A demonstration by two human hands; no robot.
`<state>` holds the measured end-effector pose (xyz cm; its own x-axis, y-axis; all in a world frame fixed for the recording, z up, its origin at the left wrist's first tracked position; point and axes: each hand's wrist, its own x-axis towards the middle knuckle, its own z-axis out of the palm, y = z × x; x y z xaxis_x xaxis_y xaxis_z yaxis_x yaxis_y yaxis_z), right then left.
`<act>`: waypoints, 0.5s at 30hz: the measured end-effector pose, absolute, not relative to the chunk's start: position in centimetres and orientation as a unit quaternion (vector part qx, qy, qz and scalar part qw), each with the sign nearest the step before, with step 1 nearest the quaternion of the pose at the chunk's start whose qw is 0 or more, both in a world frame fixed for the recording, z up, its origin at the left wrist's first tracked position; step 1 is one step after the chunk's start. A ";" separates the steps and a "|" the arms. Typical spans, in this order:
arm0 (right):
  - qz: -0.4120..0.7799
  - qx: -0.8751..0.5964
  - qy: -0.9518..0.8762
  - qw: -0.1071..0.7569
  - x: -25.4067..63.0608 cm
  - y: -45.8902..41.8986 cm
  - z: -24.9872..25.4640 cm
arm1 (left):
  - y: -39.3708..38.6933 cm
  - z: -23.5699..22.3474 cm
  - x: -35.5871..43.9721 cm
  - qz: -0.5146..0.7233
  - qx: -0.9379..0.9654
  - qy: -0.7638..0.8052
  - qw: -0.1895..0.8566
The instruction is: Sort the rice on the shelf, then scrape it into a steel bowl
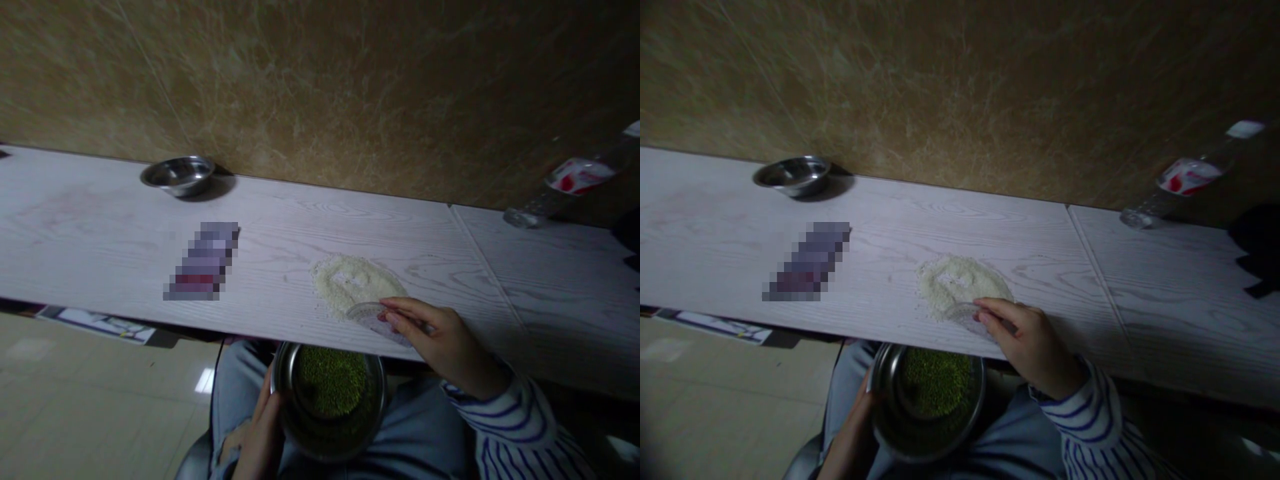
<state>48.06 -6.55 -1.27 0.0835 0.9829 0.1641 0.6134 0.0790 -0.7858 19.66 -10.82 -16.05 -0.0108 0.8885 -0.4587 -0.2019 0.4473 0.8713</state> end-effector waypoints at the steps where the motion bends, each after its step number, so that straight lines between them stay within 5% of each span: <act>1: 0.236 -0.629 -0.642 0.369 48.2 -6.5 -1.2 | -10.8 -16.2 19.6 0.430 0.300 0.568 0.634; 15: 0.190 -0.557 -0.728 0.351 46.8 -6.0 -1.3 | -11.4 -17.4 19.0 0.423 0.336 0.564 0.624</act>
